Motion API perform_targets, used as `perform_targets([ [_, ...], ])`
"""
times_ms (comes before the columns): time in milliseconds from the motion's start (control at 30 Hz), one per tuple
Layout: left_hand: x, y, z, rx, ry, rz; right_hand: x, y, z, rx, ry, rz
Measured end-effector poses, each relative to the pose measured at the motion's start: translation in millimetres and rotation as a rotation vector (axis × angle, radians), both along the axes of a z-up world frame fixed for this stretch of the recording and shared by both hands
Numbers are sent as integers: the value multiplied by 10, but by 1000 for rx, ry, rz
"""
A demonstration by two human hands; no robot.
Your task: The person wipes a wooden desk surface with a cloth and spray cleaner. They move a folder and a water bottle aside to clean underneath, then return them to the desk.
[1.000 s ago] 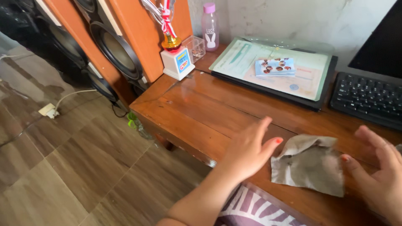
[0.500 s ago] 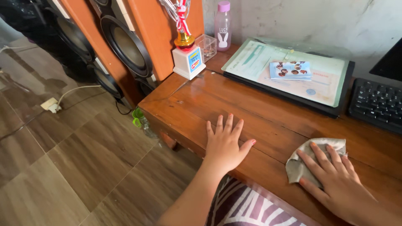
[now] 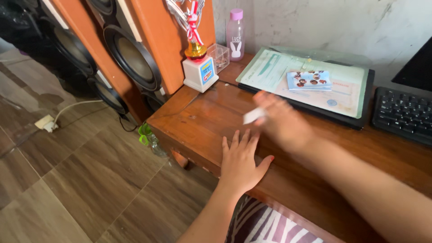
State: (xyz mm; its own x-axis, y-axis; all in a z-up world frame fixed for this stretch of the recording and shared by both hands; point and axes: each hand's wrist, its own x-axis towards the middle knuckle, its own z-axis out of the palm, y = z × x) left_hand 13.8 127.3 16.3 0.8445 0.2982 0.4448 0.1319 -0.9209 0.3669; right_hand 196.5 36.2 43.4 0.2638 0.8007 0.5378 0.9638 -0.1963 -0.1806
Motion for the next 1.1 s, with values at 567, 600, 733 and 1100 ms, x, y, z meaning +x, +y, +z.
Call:
perform_targets([
  [567, 10, 21, -51, 20, -77, 1, 263, -1839, -40, -610, 114, -667],
  [600, 23, 8, -47, 15, -71, -1, 205, -2035, -41, -514, 50, -671],
  [733, 34, -24, -6, 3, -41, 0, -309, -2319, -212, -997, -38, -896],
  [1100, 4, 15, -84, -220, -175, -48, -1217, -1563, -784, -555, -301, 640],
])
